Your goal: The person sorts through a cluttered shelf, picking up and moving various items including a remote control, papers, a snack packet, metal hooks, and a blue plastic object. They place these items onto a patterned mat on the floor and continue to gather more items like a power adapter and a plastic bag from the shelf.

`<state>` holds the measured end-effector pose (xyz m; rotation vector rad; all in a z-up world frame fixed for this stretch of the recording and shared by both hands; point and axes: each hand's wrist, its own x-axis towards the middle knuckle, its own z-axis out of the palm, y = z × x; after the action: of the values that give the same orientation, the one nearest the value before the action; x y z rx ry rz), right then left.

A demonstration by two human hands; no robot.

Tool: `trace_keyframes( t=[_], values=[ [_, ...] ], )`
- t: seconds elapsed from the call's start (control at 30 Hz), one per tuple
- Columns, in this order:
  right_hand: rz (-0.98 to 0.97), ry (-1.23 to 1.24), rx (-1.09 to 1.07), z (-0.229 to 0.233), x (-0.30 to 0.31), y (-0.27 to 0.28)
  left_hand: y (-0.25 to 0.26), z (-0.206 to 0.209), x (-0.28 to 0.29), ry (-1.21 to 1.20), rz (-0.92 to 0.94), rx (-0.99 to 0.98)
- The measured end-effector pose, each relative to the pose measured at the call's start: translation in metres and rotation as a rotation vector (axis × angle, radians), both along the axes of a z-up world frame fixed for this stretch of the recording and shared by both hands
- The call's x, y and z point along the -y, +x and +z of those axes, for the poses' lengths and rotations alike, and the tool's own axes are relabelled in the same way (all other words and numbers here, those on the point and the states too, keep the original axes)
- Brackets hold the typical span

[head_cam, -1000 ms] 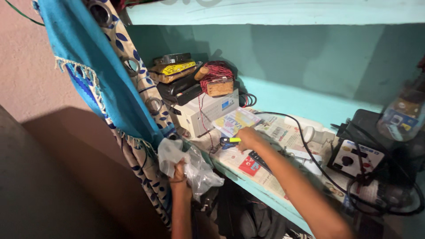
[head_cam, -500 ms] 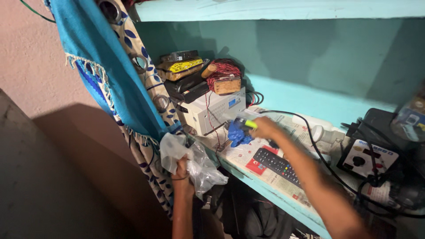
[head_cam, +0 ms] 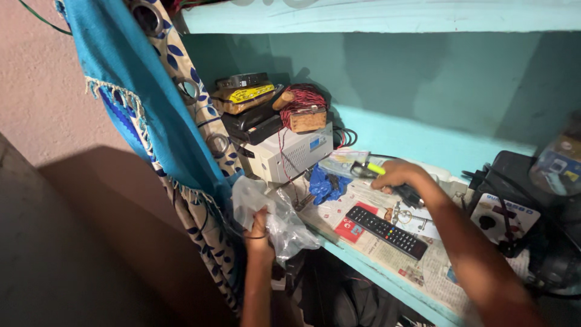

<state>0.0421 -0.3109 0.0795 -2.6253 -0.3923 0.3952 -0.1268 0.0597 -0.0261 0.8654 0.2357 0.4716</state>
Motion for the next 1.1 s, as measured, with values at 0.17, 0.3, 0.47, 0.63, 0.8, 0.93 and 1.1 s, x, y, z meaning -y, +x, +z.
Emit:
trace_keyframes(
  t=[0.17, 0.3, 0.47, 0.63, 0.8, 0.93, 1.1],
  values=[
    [0.061, 0.019, 0.022, -0.032, -0.023, 0.012, 0.014, -0.01, 0.011, -0.045, -0.061, 0.185],
    [0.0, 0.207, 0.151, -0.058, -0.053, 0.039, 0.019, -0.017, 0.013, 0.03, -0.014, 0.214],
    [-0.156, 0.064, 0.106, -0.082, -0.106, 0.073, 0.009, -0.015, 0.004, 0.021, -0.016, 0.175],
    [-0.24, -0.092, 0.176, -0.092, -0.125, 0.087, -0.013, 0.002, -0.003, -0.03, 0.014, 0.127],
    [-0.243, 0.049, 0.126, -0.09, -0.085, 0.096, -0.024, 0.012, -0.009, 0.001, -0.004, 0.136],
    [-0.232, 0.294, -0.047, -0.085, -0.036, 0.102, -0.026, 0.016, -0.006, -0.037, -0.014, 0.101],
    [-0.285, 0.431, -0.056, -0.058, 0.015, 0.094, -0.026, 0.025, 0.003, -0.041, -0.027, 0.122]
  ],
)
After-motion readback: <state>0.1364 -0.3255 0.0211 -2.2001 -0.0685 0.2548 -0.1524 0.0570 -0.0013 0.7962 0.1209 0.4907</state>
